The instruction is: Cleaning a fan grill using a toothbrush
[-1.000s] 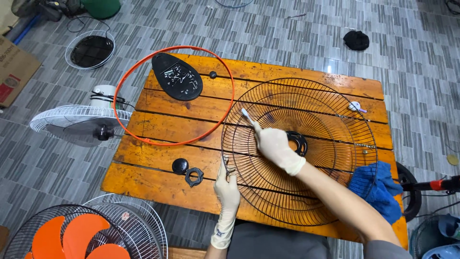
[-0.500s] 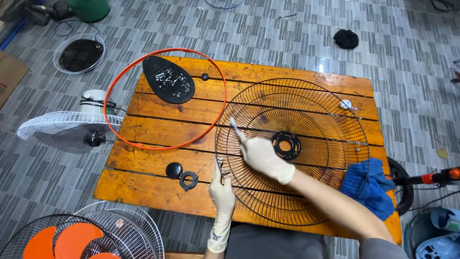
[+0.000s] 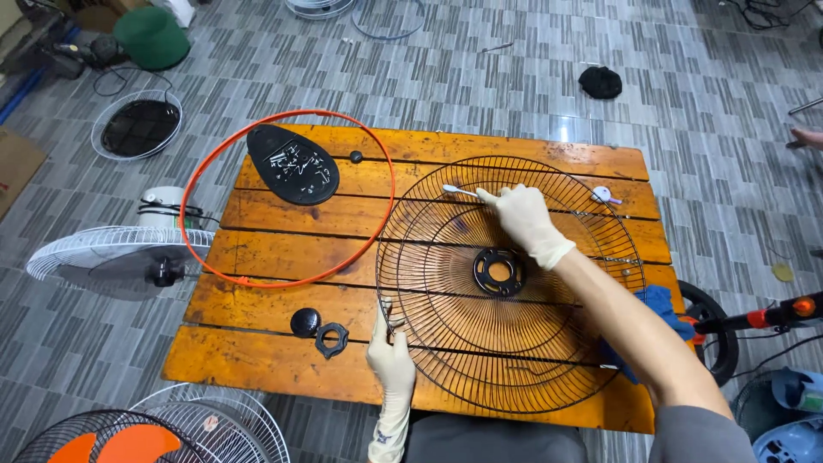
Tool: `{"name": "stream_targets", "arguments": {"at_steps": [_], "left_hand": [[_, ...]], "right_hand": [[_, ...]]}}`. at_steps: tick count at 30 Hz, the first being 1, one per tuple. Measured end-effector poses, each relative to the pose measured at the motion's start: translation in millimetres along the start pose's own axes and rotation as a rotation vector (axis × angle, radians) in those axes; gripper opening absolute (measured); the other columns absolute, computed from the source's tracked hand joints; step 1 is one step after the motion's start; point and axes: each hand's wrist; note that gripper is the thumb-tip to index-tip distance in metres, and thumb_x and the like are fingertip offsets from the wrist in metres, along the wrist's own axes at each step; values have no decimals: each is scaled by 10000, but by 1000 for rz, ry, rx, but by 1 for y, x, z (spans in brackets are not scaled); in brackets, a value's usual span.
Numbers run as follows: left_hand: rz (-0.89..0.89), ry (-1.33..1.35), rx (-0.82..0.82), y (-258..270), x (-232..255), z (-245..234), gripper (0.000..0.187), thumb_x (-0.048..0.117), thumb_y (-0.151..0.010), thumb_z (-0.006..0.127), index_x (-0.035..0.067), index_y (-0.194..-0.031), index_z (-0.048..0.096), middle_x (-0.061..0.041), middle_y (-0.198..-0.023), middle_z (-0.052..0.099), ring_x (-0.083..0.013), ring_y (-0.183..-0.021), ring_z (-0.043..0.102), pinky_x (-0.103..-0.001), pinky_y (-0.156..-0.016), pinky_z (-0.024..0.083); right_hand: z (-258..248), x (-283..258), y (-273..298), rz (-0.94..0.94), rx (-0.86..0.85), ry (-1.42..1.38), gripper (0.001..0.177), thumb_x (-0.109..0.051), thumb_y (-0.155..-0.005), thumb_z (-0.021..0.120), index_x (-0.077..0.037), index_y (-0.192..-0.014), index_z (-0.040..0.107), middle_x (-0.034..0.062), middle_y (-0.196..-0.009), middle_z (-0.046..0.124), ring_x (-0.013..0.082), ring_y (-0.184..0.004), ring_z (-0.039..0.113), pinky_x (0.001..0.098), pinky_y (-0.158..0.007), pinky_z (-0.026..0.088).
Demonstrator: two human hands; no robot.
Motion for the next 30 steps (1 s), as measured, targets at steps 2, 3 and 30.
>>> {"name": "stream_targets", "arguments": {"at_steps": [2, 3, 30], "left_hand": [[-35, -21, -3, -1, 2, 0, 665, 49, -797, 556, 114, -1459, 584, -81, -1408, 662, -166, -879, 737, -308, -751, 524], [-72, -42, -5, -1, 3, 0, 671, 62, -798, 547, 130, -1465, 580, -85, -1421, 649, -147, -776, 725, -312, -697, 519], [5, -24, 27, 5, 24, -3, 628, 32, -819, 535, 138, -1431, 630, -46, -1379, 685, -177, -959, 720, -312, -767, 509]], "right_hand": [[1, 11, 6, 14, -18, 1, 487, -227, -1029, 505, -361, -1496, 537, 0, -752, 669, 221, -634, 661, 375, -492, 513], [2, 17, 10, 25, -38, 2, 484, -228, -1048, 497, -350, -1516, 521, -7, -712, 639, 200, -584, 636, 367, -473, 509], [36, 116, 145, 237, -440, 156, 432, -210, -998, 467, -371, -1383, 581, -53, -802, 757, 238, -714, 764, 377, -564, 557]]}}
Point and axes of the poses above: each hand's wrist, its own y-axis away from the middle knuckle, its own z-axis out of the palm, x = y × z
